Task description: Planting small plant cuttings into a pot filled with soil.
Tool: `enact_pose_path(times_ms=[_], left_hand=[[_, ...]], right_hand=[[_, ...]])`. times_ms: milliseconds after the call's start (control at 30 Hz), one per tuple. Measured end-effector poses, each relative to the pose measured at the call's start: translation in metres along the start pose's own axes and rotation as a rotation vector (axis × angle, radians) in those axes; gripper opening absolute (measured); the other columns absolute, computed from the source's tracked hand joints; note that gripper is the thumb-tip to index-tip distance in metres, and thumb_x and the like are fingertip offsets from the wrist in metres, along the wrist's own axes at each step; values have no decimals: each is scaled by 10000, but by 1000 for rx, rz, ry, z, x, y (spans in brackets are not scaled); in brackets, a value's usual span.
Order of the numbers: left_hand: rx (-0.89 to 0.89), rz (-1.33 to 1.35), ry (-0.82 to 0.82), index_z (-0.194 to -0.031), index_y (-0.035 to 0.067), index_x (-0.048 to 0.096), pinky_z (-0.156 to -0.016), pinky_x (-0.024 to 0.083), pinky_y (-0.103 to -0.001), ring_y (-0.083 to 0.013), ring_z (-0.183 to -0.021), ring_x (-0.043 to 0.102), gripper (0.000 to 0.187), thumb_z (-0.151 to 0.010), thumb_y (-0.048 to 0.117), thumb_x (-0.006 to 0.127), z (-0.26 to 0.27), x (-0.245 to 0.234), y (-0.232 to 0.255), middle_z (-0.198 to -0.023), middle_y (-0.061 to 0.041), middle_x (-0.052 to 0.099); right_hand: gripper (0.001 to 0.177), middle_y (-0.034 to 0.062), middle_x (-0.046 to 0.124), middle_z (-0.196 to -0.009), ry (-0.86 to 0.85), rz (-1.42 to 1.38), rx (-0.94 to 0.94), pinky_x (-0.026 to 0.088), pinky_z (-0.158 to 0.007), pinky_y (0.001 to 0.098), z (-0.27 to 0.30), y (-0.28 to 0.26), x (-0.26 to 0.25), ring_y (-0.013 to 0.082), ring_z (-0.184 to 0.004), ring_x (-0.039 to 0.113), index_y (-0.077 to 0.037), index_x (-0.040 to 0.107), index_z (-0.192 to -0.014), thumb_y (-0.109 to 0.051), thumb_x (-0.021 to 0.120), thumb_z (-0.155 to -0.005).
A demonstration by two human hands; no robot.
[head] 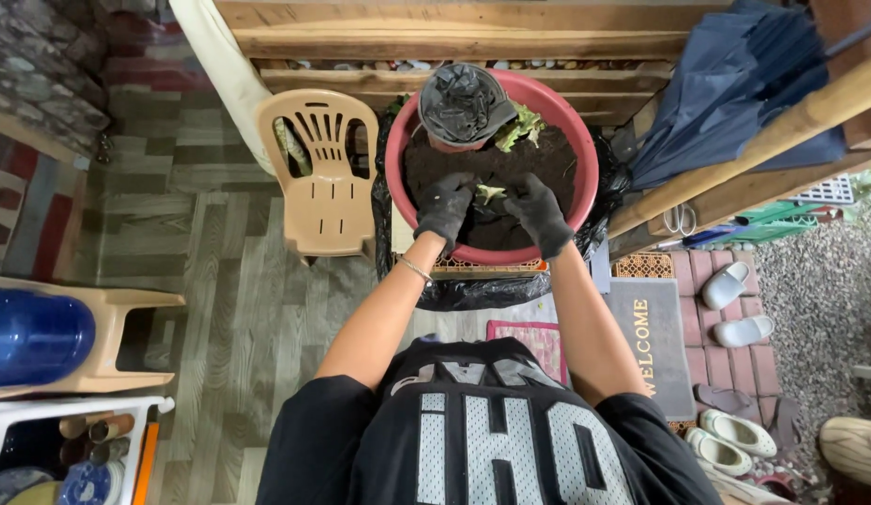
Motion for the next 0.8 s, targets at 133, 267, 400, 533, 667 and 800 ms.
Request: enact_pose_path(times_ms=[133,267,400,533,667,800], left_hand=[[118,11,0,-1225,170,743,-930,536,-355,-231,-1073,712,292,-962,237,635,-10,7,-12,-1191,-74,768],[98,57,-11,-1222,176,731,-902,543,-373,-283,-1016,720,342,-919,161,573,3,3,0,-1175,-86,764],[284,-75,10,-1155,108,732,-940,530,-400,-334,-1076,684,322,-846,123,642,-2,3,7,-1158,-161,720],[326,-109,-34,-1146,85,725,-940,510,-431,-362,-1098,647,315,-837,140,695,4,1,17,-1176,-179,689],[319,-105,-49,-1102,87,738,-913,515,-429,-354,-1065,658,267,-847,162,714,9,0,30,-1135,-168,685],[284,-114,-26,-997,72,731,-872,523,-428,-357,-1010,667,180,-830,136,705,5,3,17,-1083,-173,674]], right_hand=[[355,90,719,-1069,74,90,-22,563,-870,314,-3,7,5,167,-991,668,2,636,-1173,5,763,-841],[550,98,693,-1154,87,85,13,561,-892,326,11,-31,8,189,-1050,669,-34,569,-1277,-7,775,-768],[724,187,605,-1244,204,317,-197,465,-1016,409,23,-92,2,359,-1168,558,-16,575,-1322,44,821,-644],[620,140,608,-1239,168,301,-184,502,-1029,372,23,-86,0,329,-1188,583,-78,638,-1268,33,787,-677],[512,135,623,-1173,125,267,-214,527,-950,382,18,-64,4,329,-1094,618,-72,717,-1178,45,785,-685],[368,133,611,-1095,119,210,-113,553,-849,385,17,-37,5,311,-990,637,-57,711,-1104,7,797,-752]])
Point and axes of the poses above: each hand's wrist, its own z-axis away from the middle knuckle, its own x-axis out of the palm, y = z × x, the point moved 7 cm from there along -z, towards the middle knuckle
